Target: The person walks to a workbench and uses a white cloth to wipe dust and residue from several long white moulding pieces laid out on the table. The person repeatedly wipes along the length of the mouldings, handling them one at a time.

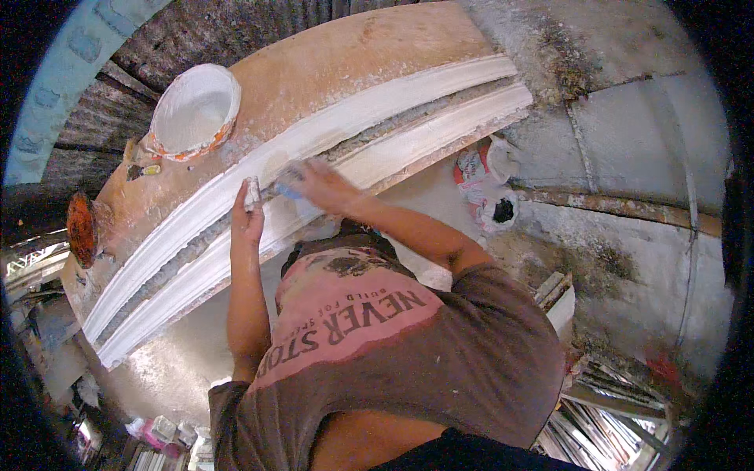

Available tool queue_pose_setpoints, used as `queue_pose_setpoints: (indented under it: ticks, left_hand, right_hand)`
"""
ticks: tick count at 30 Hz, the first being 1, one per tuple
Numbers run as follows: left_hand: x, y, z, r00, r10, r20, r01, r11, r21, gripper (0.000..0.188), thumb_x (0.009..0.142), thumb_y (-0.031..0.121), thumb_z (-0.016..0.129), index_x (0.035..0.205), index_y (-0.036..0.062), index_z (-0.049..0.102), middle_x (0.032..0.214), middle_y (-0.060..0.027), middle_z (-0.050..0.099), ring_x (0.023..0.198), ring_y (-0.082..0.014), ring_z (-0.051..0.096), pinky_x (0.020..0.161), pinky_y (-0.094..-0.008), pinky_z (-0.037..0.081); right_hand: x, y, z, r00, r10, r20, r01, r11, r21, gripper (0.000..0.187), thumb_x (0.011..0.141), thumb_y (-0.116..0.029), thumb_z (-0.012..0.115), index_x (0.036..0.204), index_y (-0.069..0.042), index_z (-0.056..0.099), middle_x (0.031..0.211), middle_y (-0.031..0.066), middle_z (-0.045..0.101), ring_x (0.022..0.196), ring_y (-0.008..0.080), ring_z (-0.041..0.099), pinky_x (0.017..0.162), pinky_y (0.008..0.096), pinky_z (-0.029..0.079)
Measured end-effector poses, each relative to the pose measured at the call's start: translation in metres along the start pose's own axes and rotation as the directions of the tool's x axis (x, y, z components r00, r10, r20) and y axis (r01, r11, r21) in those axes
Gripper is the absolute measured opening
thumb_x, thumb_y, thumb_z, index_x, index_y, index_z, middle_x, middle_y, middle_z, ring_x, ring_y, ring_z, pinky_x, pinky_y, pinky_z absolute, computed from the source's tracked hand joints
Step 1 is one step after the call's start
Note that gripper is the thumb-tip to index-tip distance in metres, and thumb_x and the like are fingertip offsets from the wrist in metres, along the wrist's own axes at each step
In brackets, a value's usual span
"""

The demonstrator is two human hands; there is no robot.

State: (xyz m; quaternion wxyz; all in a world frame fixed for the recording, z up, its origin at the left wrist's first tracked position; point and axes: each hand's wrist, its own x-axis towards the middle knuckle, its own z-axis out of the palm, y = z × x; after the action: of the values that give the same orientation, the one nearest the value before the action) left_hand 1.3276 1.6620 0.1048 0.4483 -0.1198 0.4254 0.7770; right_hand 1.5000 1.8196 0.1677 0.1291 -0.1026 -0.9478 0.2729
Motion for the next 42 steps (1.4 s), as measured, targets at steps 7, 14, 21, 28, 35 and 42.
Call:
queue_pose_setpoints:
  ticks: [7,14,21,28,35,42]
  left_hand:
    - [0.005,0.020,0.060,0.991,0.132,0.000,-0.131,0.981,-0.140,0.026,0.087,0.008,0.055,0.109,-0.0038,0.053,0.107,-0.0137,0.059,0.102,-0.0218,0.055,0.092,-0.0286,0.046]
    - [-0.001,-0.018,0.029,0.984,0.123,-0.129,-0.095,0.975,0.203,0.050,0.081,-0.011,0.049,0.129,0.0034,0.040,0.118,-0.0112,0.054,0.105,-0.0184,0.052,0.094,-0.0286,0.042]
    - [-0.038,0.003,0.011,0.952,-0.024,-0.304,-0.120,0.886,-0.447,0.030,0.083,0.002,0.056,0.112,-0.0038,0.051,0.114,-0.0156,0.055,0.106,-0.0224,0.053,0.094,-0.0291,0.044]
    - [-0.059,0.027,-0.077,0.951,0.141,-0.276,-0.232,0.915,-0.330,0.037,0.081,-0.005,0.055,0.116,-0.0029,0.047,0.103,-0.0132,0.058,0.097,-0.0180,0.056,0.085,-0.0279,0.048]
    - [-0.109,0.072,-0.126,0.917,0.388,-0.091,-0.279,0.789,0.548,0.044,0.078,-0.013,0.052,0.121,-0.0045,0.043,0.103,-0.0126,0.059,0.100,-0.0164,0.054,0.086,-0.0281,0.047]
    - [-0.077,0.093,-0.173,0.999,-0.037,-0.011,0.029,0.907,-0.421,0.033,0.087,0.021,0.054,0.113,0.0020,0.049,0.113,-0.0135,0.054,0.104,-0.0249,0.053,0.092,-0.0362,0.044]
  right_hand:
    - [-0.035,0.362,-0.054,0.786,0.515,-0.341,-0.589,0.793,-0.159,0.034,0.084,-0.021,0.049,0.109,0.002,0.050,0.105,0.0226,0.054,0.095,0.0398,0.053,0.081,0.0468,0.043]
    - [-0.042,0.523,-0.139,0.830,0.544,-0.122,-0.412,0.452,-0.791,0.027,0.082,-0.031,0.055,0.092,-0.007,0.059,0.090,0.0166,0.060,0.082,0.0320,0.061,0.068,0.0446,0.049]
    - [0.044,0.331,-0.020,0.921,0.353,-0.165,-0.372,0.673,-0.640,0.016,0.079,-0.019,0.052,0.084,-0.005,0.059,0.082,0.0163,0.060,0.073,0.0309,0.062,0.063,0.0430,0.050]
    - [0.145,0.105,0.100,0.957,0.290,0.028,-0.267,0.912,-0.312,0.021,0.077,-0.017,0.053,0.082,0.001,0.062,0.086,0.0223,0.062,0.080,0.0374,0.061,0.072,0.0438,0.050]
    - [0.183,0.072,0.115,0.679,0.689,0.255,-0.724,0.685,0.077,0.045,0.072,-0.035,0.070,0.096,0.001,0.060,0.088,0.0144,0.064,0.072,0.0246,0.062,0.061,0.0349,0.050]
    - [0.155,-0.115,0.114,0.955,0.271,0.125,-0.297,0.901,0.317,0.054,0.075,-0.035,0.068,0.114,-0.001,0.054,0.106,0.0200,0.060,0.095,0.0277,0.059,0.080,0.0381,0.047]
